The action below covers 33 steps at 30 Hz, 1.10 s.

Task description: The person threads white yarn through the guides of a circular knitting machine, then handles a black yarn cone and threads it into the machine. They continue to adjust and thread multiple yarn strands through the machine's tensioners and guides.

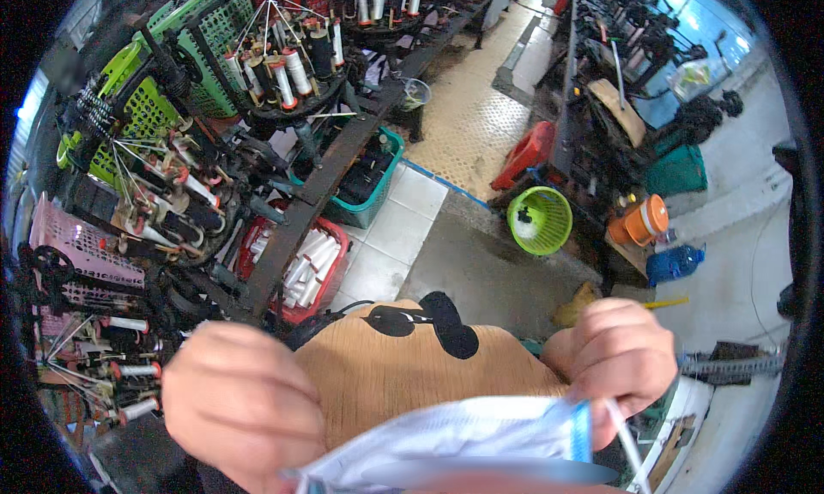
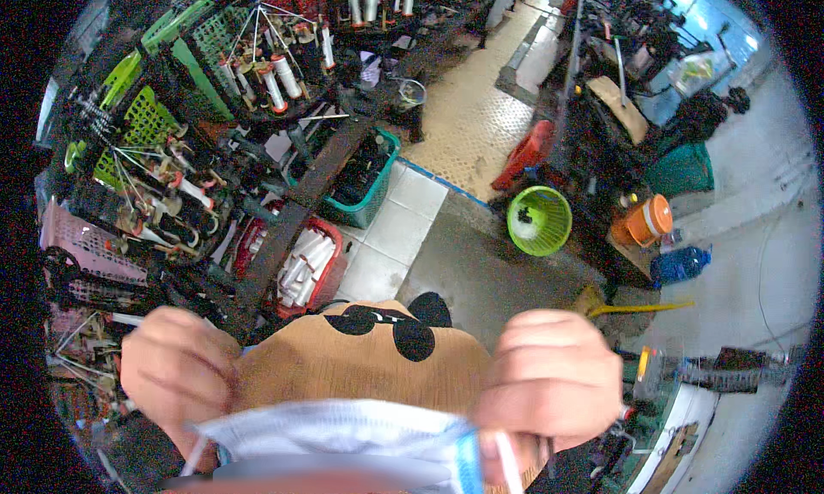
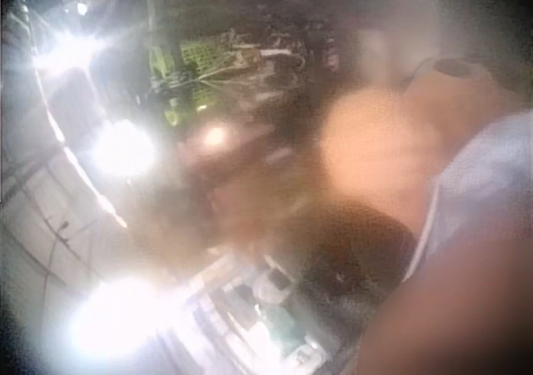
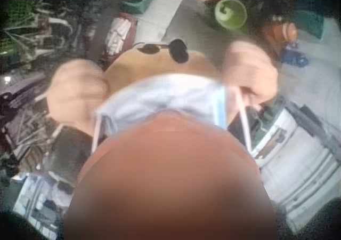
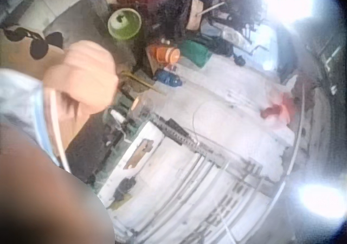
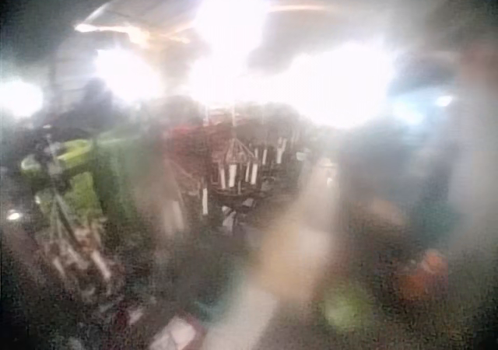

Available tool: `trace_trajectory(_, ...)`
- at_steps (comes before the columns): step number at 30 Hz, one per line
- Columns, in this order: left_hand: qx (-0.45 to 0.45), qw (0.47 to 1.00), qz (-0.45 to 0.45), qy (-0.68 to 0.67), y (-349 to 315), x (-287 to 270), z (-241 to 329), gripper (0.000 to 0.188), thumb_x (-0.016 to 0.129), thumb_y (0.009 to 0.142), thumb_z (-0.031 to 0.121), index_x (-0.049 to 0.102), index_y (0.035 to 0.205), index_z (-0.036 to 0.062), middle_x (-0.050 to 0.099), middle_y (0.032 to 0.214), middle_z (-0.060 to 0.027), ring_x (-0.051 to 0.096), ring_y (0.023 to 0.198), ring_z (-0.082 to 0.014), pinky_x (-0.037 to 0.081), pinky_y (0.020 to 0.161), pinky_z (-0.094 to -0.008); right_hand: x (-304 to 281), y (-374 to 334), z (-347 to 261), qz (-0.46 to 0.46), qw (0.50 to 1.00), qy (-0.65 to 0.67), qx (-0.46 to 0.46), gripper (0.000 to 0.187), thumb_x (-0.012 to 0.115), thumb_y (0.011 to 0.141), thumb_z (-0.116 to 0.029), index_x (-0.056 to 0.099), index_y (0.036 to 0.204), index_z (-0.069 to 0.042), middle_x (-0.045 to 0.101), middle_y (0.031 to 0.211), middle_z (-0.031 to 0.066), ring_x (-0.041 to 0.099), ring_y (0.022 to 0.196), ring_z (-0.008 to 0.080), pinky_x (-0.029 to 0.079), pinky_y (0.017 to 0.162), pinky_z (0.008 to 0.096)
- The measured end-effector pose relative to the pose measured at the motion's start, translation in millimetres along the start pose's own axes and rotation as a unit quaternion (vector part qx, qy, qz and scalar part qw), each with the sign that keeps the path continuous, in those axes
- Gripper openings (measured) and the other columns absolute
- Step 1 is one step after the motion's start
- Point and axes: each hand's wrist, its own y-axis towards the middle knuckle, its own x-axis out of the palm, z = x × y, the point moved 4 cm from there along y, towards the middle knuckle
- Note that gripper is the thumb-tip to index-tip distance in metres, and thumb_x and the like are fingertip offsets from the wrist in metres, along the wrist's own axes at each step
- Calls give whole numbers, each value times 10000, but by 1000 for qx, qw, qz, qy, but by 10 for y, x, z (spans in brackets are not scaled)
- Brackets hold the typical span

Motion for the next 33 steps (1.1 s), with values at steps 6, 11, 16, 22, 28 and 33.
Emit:
trace_trajectory(6, 8, 959, 256, 118, 223, -187, -700, 334, 670, 878, 459, 651, 766, 145, 533, 782, 15, 559, 682, -165, 418, 593, -290, -419, 371, 747, 236, 961, -64, -130, 179, 618, 897, -253, 589, 930, -80, 527, 701, 20, 378, 435, 121, 264, 449, 284)
trace_trajectory(11, 96, 879, 419, 205, 623, -262, -1371, 149, 637, 844, 311, 617, 747, 200, 477, 773, 52, 483, 676, -125, 393, 622, -293, -970, 897, 1677, 124, 949, 222, -185, 208, 721, 857, -209, 626, 1015, -113, 684, 888, 24, 475, 404, 83, 239, 367, 216)
trace_trajectory(16, 105, 848, 450, 260, 968, -504, -1910, 156, 626, 867, 305, 638, 777, 177, 513, 788, 33, 517, 680, -141, 427, 616, -302, -1313, 1517, 2430, -71, 936, 337, -71, 75, 660, 869, -57, 631, 846, -122, 660, 804, 6, 474, 467, 146, 251, 423, 267)
trace_trajectory(22, 70, 817, 473, 322, 1022, -795, -2251, 202, 612, 907, 304, 664, 810, 134, 567, 816, -6, 570, 694, -173, 475, 610, -319, -1311, 2127, 3413, -160, 821, 496, -231, 60, 644, 884, -75, 631, 861, -128, 641, 793, -7, 494, 532, 143, 335, 506, 290)
trace_trajectory(28, 0, 827, 462, 321, 717, -1131, -2315, 253, 598, 947, 302, 689, 842, 91, 620, 845, -46, 623, 708, -204, 522, 604, -336, -974, 3402, 4892, 82, 875, 466, -104, 20, 612, 901, -116, 618, 903, -96, 610, 840, 32, 502, 589, 174, 358, 524, 302)
trace_trajectory(33, -303, 769, 448, 341, 259, -1288, -2811, 177, 648, 897, 228, 713, 927, 67, 643, 871, -76, 634, 771, -224, 528, 694, -351, -314, 5021, 6464, 57, 985, 161, 35, 79, 581, 914, -129, 611, 966, -78, 615, 909, 62, 525, 674, 209, 384, 587, 337)
